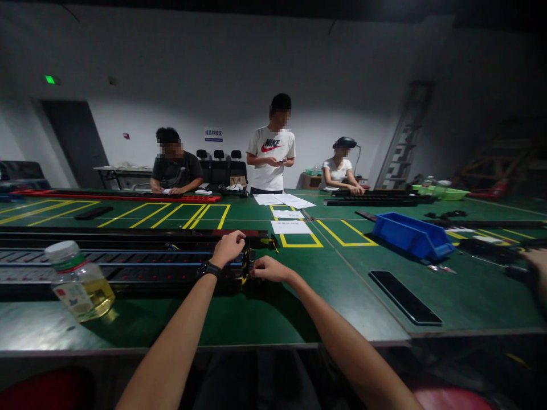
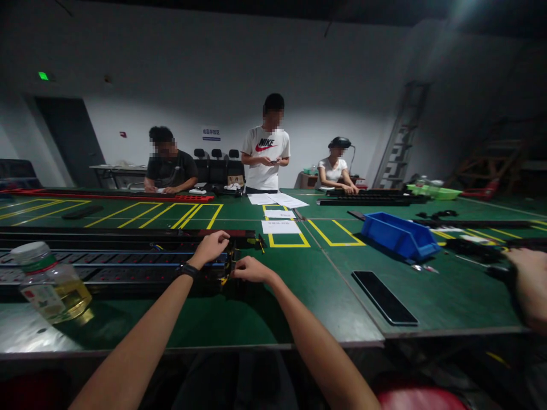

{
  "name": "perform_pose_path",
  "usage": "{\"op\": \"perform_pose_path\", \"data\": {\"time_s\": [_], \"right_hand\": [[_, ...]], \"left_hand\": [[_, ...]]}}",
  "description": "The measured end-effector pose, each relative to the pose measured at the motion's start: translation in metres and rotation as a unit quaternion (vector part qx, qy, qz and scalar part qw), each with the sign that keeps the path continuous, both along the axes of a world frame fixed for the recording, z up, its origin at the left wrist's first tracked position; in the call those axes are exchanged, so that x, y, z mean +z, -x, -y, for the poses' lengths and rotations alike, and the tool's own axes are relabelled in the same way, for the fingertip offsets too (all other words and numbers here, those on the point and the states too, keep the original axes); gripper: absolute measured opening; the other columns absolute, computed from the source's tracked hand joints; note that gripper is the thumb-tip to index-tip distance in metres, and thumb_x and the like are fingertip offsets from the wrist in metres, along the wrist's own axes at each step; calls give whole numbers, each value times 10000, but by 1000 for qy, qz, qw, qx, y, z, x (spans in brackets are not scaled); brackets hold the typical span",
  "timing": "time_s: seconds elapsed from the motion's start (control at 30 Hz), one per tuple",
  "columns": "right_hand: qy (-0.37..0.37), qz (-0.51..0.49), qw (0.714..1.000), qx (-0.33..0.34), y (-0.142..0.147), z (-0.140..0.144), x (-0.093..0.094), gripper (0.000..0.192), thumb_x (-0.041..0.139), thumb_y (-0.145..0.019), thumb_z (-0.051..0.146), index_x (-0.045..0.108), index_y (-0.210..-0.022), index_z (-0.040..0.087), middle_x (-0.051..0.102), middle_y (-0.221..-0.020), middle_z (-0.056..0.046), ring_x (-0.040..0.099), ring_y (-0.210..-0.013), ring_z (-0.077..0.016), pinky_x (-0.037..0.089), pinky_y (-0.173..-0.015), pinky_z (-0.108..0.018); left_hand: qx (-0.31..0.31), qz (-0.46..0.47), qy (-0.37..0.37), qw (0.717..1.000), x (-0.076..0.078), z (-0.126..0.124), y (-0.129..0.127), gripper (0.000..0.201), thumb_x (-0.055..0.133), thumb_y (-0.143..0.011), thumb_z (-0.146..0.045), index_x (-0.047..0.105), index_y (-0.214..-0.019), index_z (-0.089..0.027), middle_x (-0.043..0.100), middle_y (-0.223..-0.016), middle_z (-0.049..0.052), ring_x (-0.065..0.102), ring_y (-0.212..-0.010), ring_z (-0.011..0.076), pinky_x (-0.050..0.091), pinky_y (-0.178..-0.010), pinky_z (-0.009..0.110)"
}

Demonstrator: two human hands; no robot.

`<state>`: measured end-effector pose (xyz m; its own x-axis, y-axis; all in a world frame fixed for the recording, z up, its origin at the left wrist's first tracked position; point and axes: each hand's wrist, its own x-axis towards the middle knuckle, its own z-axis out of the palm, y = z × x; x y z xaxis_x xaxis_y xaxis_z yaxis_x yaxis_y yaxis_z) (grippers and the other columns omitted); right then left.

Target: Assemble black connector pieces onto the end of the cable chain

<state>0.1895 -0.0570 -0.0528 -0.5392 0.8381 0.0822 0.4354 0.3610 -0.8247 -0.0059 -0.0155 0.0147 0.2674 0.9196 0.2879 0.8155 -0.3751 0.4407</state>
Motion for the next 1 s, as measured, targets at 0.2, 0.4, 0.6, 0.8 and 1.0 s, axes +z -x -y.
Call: {"op": "perform_pose_path", "data": {"time_s": [0.2, 0.4, 0.6, 0.8, 1.0], "right_hand": [[-8, -13, 999, -28, 4, -5, -7, 219, 670, -817, 338, 638, -700, 155, 545, -621, 39, 469, -592, -111, 331, -555, -225], [-104, -37, 983, -146, 10, -4, -26, 263, 615, -835, 284, 551, -605, 174, 498, -599, 49, 433, -602, -104, 281, -572, -234], [-107, -45, 981, -153, 8, 1, -27, 257, 619, -845, 292, 574, -622, 173, 516, -607, 44, 444, -607, -110, 285, -573, -233], [-108, -46, 981, -156, 8, 1, -25, 219, 615, -837, 261, 599, -637, 173, 540, -619, 42, 468, -623, -114, 310, -590, -232], [-114, -31, 981, -155, 9, 1, -23, 235, 620, -846, 267, 616, -633, 168, 536, -614, 45, 465, -616, -109, 301, -590, -232]], "left_hand": [[37, -50, -65, 996, 6, 63, 8, 243, 521, -954, -261, 733, -1072, -255, 777, -1104, 49, 696, -1021, 222, 504, -872, 305], [40, -79, -172, 981, -26, 113, 8, 223, 515, -961, -264, 730, -1019, -248, 734, -1038, 71, 632, -1025, 249, 471, -888, 375], [10, -73, -207, 976, -44, 121, 12, 257, 509, -992, -354, 723, -1083, -246, 714, -1073, 95, 602, -1051, 265, 445, -940, 422], [-30, -89, -186, 978, -49, 118, 12, 235, 527, -977, -366, 718, -1039, -243, 703, -1055, 84, 611, -1048, 262, 447, -907, 405], [-21, -90, -174, 980, -50, 115, 11, 220, 553, -961, -375, 722, -1038, -257, 700, -1029, 69, 620, -1022, 262, 444, -868, 401]]}}
